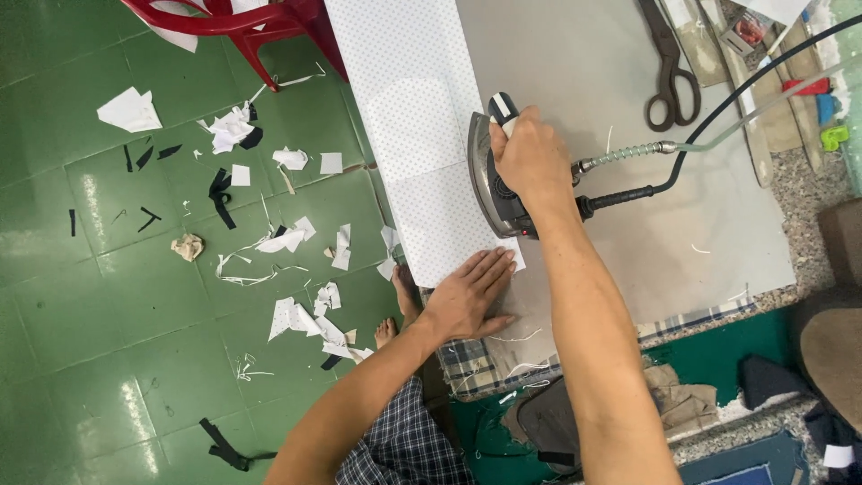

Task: The person irons a long piece of white dotted fabric on a work table using a steam iron and a black pressing block. They then use scissors to trim the fabric edges and continue ironing the cut piece.

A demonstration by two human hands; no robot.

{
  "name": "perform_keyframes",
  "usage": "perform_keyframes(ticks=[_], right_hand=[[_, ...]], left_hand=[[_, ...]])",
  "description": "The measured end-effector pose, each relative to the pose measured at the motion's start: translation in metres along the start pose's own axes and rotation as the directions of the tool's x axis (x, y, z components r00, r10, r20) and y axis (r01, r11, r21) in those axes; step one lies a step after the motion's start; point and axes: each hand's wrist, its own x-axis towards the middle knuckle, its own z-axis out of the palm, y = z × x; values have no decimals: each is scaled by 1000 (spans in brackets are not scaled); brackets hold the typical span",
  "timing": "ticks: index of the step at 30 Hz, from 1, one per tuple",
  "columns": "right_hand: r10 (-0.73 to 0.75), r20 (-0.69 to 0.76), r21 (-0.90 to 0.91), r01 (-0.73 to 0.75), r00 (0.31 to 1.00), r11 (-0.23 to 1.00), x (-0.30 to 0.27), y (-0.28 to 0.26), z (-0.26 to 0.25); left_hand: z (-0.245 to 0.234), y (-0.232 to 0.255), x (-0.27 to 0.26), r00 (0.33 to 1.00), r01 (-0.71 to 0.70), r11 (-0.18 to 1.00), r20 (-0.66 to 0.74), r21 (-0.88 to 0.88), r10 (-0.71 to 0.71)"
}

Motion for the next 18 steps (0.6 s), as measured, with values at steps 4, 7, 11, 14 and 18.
perform_keyframes(ticks=[4, 7, 11, 14, 18], right_hand=[[18, 14, -5, -18, 1000, 1000, -7, 1, -1], [5, 3, 0, -5, 1000, 1000, -9, 1, -1], [7, -6, 4, -7, 1000, 1000, -9, 2, 0], [9, -8, -3, -10, 1000, 1000, -11, 0, -2], [15, -9, 24, -15, 1000, 1000, -18, -9, -14]], left_hand=[[0, 0, -1, 1000, -21, 1000, -11, -9, 21], [0, 0, 0, 1000, -24, 1000, -18, -16, 23], [1, 0, -1, 999, -28, 999, -24, -15, 27], [-2, 1, -1, 999, -30, 999, -20, -16, 30], [-4, 1, 0, 999, -33, 999, -22, -7, 33]])
